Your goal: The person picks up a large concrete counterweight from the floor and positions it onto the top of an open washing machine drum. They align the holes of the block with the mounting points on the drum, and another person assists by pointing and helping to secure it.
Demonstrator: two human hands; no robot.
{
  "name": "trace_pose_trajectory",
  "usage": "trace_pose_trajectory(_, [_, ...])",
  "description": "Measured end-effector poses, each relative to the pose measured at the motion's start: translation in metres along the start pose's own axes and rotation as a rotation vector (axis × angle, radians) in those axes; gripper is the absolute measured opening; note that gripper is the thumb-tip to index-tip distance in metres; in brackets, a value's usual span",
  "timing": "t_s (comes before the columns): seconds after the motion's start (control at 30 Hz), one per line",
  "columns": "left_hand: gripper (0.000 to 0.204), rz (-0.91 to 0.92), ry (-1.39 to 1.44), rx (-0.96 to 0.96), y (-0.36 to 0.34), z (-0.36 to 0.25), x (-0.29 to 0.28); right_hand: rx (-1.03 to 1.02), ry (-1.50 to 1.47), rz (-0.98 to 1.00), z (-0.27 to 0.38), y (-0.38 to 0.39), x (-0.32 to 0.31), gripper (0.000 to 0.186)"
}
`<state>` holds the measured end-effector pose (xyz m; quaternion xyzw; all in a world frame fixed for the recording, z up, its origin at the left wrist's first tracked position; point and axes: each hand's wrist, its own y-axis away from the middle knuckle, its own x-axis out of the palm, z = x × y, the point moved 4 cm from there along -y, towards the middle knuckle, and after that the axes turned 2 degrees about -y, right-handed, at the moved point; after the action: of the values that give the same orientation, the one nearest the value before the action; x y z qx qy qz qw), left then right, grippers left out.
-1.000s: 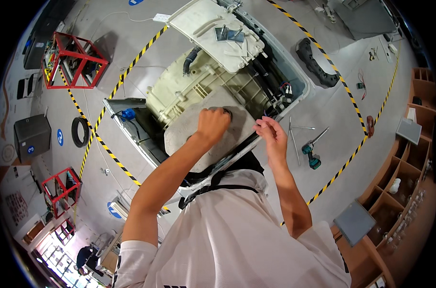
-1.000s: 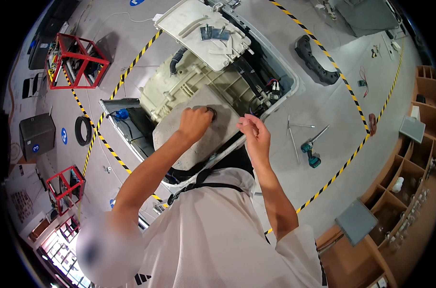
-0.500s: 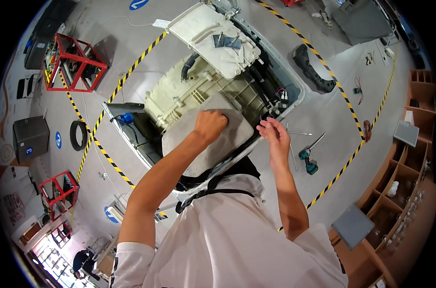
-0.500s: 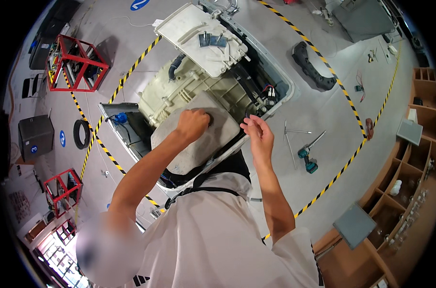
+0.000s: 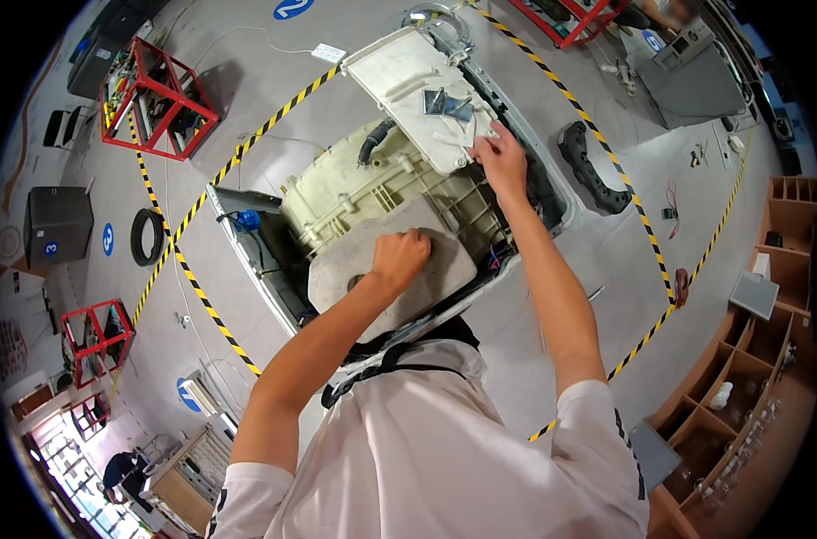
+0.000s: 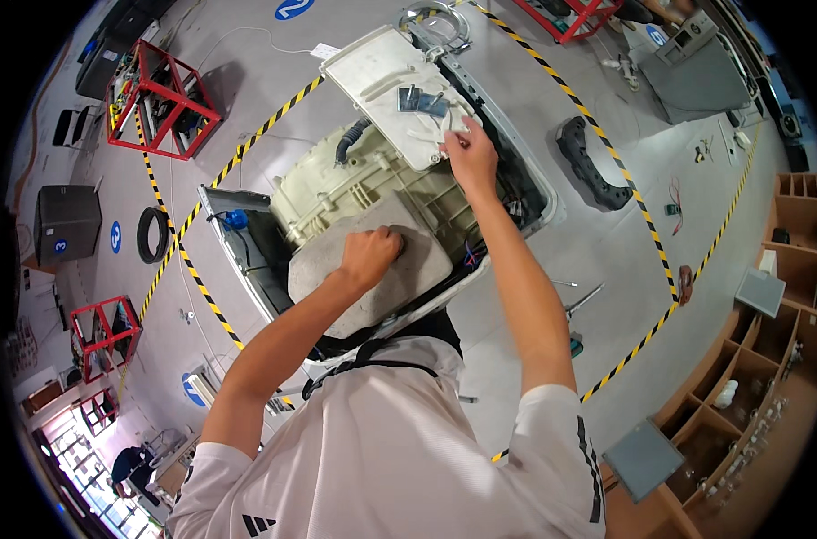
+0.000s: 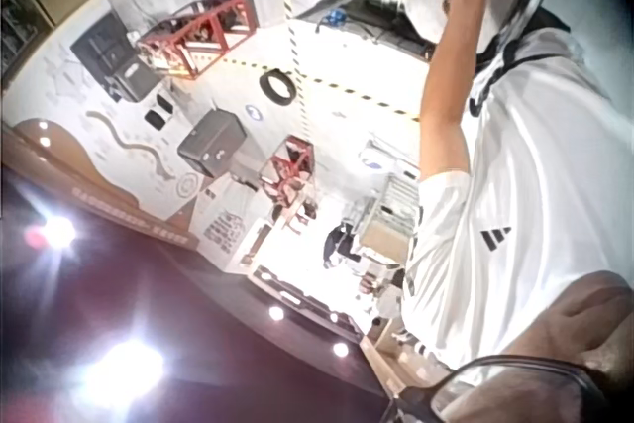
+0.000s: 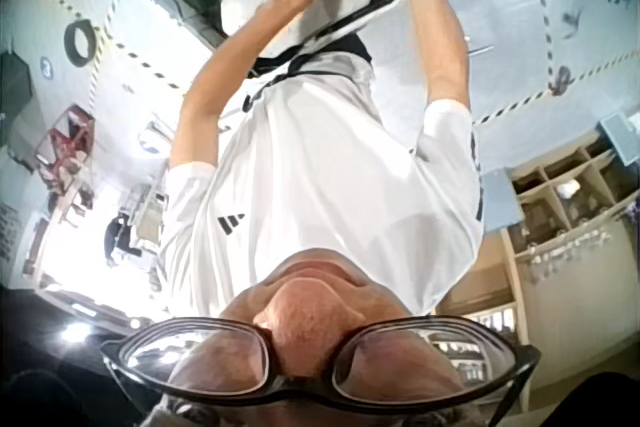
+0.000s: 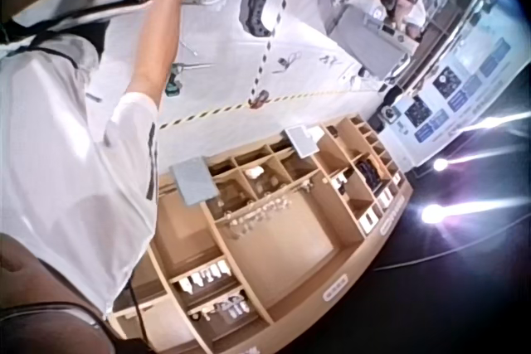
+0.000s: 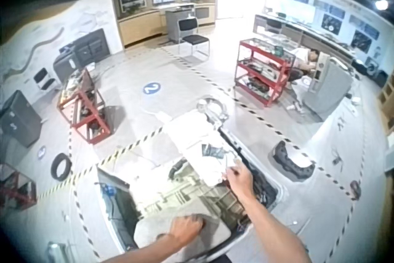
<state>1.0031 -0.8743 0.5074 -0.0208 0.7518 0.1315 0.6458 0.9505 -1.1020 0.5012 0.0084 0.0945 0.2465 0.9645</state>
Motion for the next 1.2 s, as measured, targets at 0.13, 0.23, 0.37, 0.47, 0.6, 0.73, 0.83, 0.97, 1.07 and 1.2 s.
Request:
trace_pose_trajectory(0.13, [0.006, -0.076, 0.039, 0.000, 0.010, -0.002, 0.000, 0.016, 0.156, -0.013, 0.005, -0.047, 0.029, 0.047])
trace_pose_trajectory(0.23, [0.005, -0.105, 0.057, -0.004, 0.008, -0.004, -0.005, 0.101, 0.186, -0.027, 0.001, -0.067, 0.040, 0.033])
trace_pose_trajectory(0.37, [0.005, -0.101, 0.078, -0.020, 0.008, -0.002, -0.005, 0.000, 0.257, -0.042, 0.005, -0.066, 0.039, 0.027])
trace_pose_trajectory(0.47, [0.008, -0.075, 0.091, -0.013, 0.007, -0.001, 0.003, -0.096, 0.141, -0.109, 0.000, -0.057, 0.028, 0.027])
trace_pose_trajectory(0.6, [0.007, -0.032, 0.089, 0.032, 0.007, 0.002, 0.005, -0.289, 0.416, -0.138, 0.015, -0.045, 0.021, 0.029])
trace_pose_trajectory(0.73, [0.007, -0.052, 0.083, 0.024, 0.007, 0.000, 0.002, -0.261, 0.307, -0.088, 0.015, -0.048, 0.031, 0.035])
trace_pose_trajectory(0.83, [0.006, -0.017, 0.082, -0.026, 0.005, -0.002, -0.002, -0.176, 0.330, -0.052, 0.020, -0.054, 0.040, 0.037])
trace_pose_trajectory(0.97, [0.006, 0.051, 0.068, -0.121, 0.004, -0.003, -0.001, -0.107, 0.399, -0.086, 0.035, -0.062, 0.053, 0.040])
trace_pose_trajectory(1.07, [0.009, 0.062, 0.032, -0.133, 0.001, -0.005, 0.001, -0.115, 0.416, -0.080, 0.030, -0.072, 0.061, 0.041])
trace_pose_trajectory(1.2, [0.005, 0.078, 0.151, -0.116, 0.002, 0.001, 0.005, -0.161, 0.516, -0.039, 0.027, -0.078, 0.068, 0.040])
